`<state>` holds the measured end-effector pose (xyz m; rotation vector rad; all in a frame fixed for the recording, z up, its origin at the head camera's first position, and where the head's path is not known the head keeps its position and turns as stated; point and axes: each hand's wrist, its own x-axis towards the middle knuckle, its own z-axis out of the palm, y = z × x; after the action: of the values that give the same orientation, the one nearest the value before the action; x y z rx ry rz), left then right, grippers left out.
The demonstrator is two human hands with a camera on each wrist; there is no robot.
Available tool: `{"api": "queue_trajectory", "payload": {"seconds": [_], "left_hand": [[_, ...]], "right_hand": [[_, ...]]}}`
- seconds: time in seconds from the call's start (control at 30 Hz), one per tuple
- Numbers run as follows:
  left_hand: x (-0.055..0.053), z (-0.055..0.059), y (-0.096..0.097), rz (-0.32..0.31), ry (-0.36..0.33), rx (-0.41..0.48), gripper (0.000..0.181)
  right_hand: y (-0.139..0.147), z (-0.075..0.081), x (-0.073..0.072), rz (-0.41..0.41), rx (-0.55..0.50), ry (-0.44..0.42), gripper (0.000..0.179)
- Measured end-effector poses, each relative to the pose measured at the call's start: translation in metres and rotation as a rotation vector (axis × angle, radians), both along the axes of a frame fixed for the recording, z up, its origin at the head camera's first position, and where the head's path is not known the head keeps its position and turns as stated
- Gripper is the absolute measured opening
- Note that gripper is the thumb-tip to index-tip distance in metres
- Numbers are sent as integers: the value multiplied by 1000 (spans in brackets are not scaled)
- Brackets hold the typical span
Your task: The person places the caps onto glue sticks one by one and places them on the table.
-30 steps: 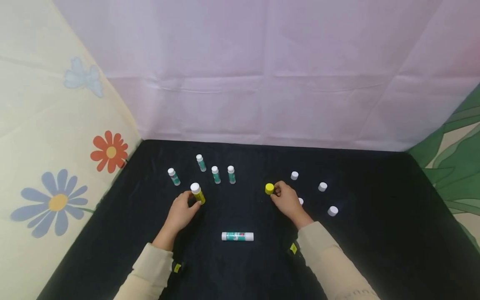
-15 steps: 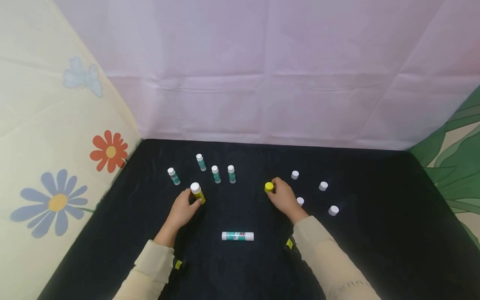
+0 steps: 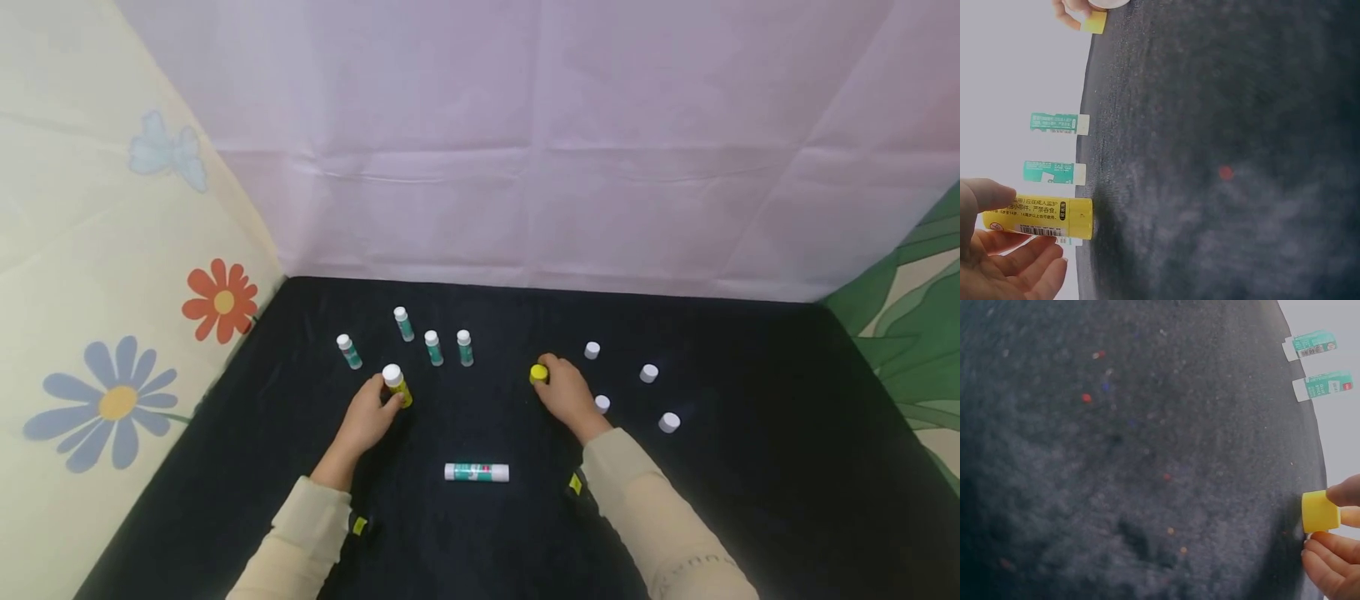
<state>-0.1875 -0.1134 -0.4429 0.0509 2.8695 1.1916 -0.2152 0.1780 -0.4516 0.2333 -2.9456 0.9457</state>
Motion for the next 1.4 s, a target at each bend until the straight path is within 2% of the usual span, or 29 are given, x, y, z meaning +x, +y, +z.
{"api": "queue_trajectory", "payload": {"seconds": [0.2,0.4,0.6,0.8,1.1,1.4], "left_hand": [[0,2,0,-9,31,-23,29],[-1,4,1,22,36,14,24],[-1,2,3,21,58,50,23],[2,-1,5,0,43,80,23],[4,-3,8,10,19,113,21],[6,0,12,-15,-22,85,27]], "right_hand": [[-1,-2,1,4,5,18,31],[-1,-5,1,-21,-34,61,24],[-2,-6,2,-67,-94,24,21],[-3,-4,4,-91,-98,-6,21],[0,-4,9,-105,-121,15,19],[2,-5,13,-98,-150,38,23]]}}
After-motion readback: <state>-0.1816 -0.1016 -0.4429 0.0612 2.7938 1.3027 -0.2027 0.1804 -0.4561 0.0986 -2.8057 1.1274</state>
